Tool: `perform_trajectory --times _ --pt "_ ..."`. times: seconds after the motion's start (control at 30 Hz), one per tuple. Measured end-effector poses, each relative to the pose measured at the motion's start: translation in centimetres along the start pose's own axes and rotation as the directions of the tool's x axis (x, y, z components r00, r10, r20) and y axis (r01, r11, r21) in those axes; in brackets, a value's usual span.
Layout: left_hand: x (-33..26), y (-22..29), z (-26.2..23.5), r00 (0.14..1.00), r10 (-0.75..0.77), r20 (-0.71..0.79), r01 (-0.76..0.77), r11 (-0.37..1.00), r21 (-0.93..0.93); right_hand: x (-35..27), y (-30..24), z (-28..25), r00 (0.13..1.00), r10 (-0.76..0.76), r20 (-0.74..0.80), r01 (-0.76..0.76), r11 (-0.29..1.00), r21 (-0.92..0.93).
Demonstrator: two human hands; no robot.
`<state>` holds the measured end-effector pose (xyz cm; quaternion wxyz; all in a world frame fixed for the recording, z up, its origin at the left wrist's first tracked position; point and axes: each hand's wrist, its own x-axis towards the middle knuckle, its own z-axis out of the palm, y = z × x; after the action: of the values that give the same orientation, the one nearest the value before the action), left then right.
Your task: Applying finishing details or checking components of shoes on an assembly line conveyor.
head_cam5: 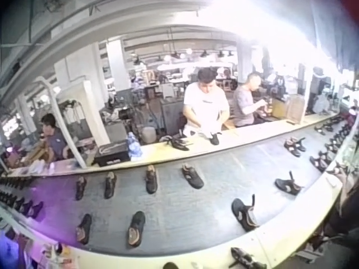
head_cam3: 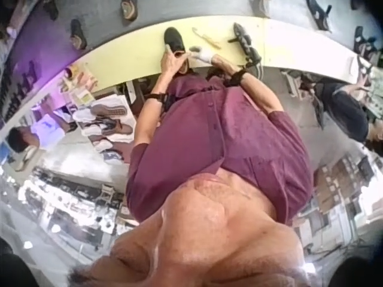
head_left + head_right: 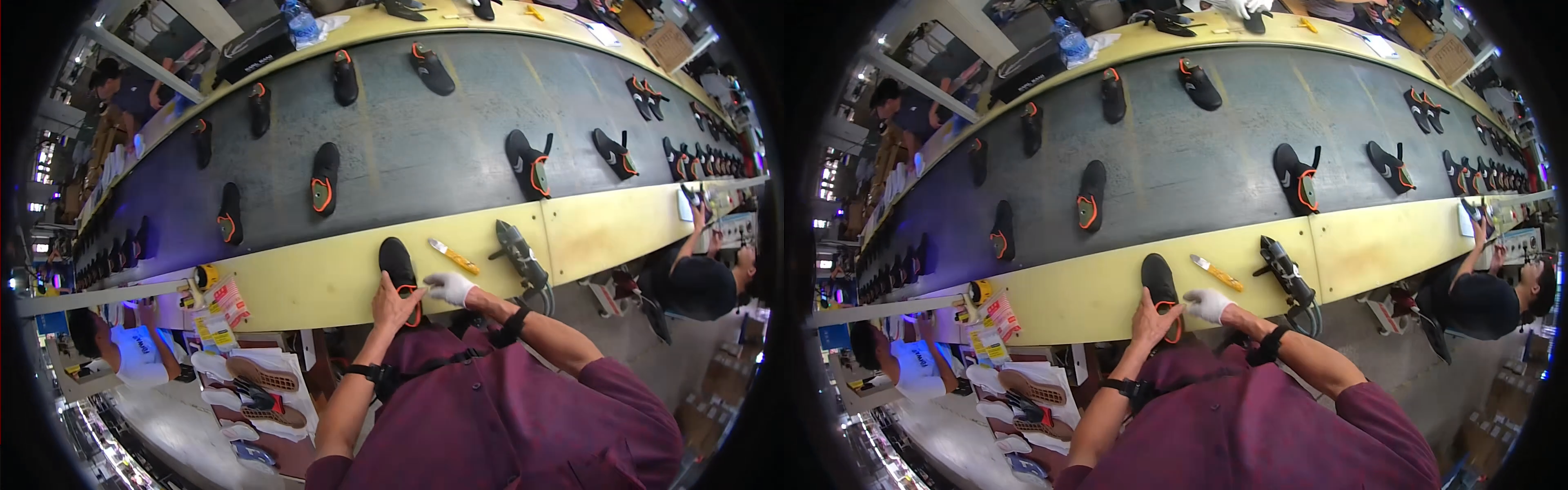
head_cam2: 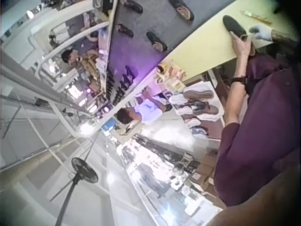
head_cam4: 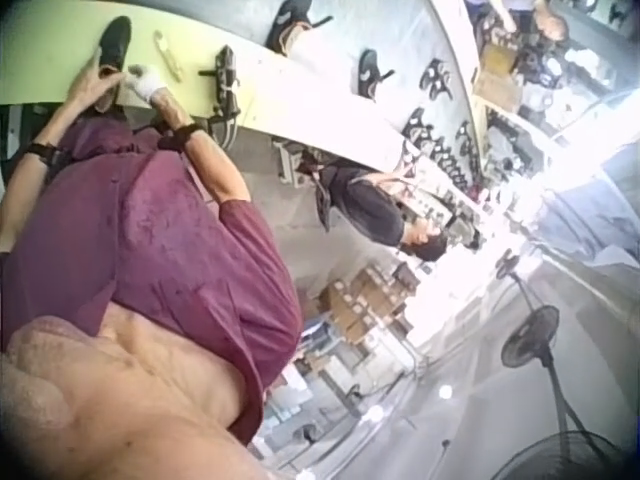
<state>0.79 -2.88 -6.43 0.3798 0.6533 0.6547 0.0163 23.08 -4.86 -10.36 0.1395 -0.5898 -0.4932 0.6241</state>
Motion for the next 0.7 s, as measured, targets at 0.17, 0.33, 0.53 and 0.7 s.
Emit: perform_trajectory --times 0.17,0.33,0.53,0.7 --pt "-0.9 -1.5 0.1 0.999 0.039 0.016 -0.038 0.998 -0.054 0.5 0.5 -3.3 0.772 -0.211 -0.6 -0.167 0.843 -0.511" --pt "0.0 -3.4 0.7 0.979 0.201 0.041 -0.193 0.969 -0.157 2.0 3.9 -3.1 0.809 -0.184 -0.558 -0.302 0.684 -0.664" --pt "4.5 -0.9 -2.0 0.832 0.515 0.205 -0.517 0.855 -0.048 -1.0 -0.6 -5.2 0.828 0.449 -0.337 -0.491 0.87 -0.047" --pt "7.0 1.7 -1.9 0.776 0.537 0.329 -0.595 0.797 0.103 -4.8 3.0 -5.0 0.812 0.041 -0.583 -0.249 0.927 -0.281"
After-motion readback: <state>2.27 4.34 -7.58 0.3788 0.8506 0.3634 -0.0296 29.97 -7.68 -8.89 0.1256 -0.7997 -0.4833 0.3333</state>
